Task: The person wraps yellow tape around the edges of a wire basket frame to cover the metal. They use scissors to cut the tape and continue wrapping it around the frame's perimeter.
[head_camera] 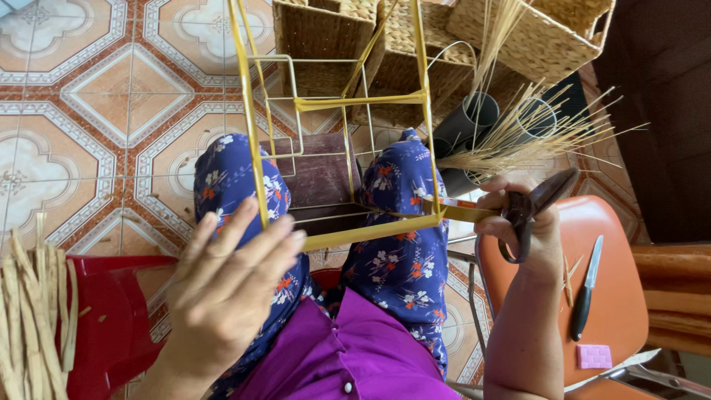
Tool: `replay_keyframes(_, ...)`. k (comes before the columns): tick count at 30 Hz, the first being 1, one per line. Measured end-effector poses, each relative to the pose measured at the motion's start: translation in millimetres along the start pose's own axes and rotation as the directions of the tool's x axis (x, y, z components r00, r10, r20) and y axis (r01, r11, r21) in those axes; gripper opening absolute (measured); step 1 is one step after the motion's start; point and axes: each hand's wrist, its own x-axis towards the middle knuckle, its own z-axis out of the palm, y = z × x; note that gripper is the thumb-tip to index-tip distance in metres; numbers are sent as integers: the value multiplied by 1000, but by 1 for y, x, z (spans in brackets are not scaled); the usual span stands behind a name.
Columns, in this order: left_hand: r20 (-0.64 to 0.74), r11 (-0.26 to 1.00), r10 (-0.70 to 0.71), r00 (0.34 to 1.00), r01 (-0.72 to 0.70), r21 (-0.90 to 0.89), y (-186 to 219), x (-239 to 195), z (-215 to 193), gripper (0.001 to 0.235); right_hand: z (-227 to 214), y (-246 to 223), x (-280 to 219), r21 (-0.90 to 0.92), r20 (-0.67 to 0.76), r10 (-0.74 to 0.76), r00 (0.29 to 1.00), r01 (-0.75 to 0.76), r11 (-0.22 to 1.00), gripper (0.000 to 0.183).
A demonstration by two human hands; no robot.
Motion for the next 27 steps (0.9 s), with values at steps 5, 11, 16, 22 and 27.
replay_keyframes(5, 165, 990, 142, 976, -144, -2, -13, 16, 13, 18, 5, 15, -1, 31, -82, 61, 995, -59, 998, 49)
replay_keyframes(11, 302, 992, 97, 948, -116, 47, 4, 28, 16, 19, 10, 24, -4, 123, -119, 61, 991, -46, 991, 48)
replay_keyframes(16, 112, 977, 214, 971, -214, -10, 62, 47, 56, 37, 20, 31, -6, 175, -156, 70, 985, -42, 984, 47)
replay_keyframes(22, 420, 989, 128, 898, -145, 9, 94, 80, 95, 17, 21, 31, -7, 186, -206, 66, 976, -27, 982, 47)
replay_keyframes(27, 737, 917, 82, 671, 240, -320, 64, 109, 77, 27, 25, 28, -7, 274, -164, -58, 985, 102, 956, 47)
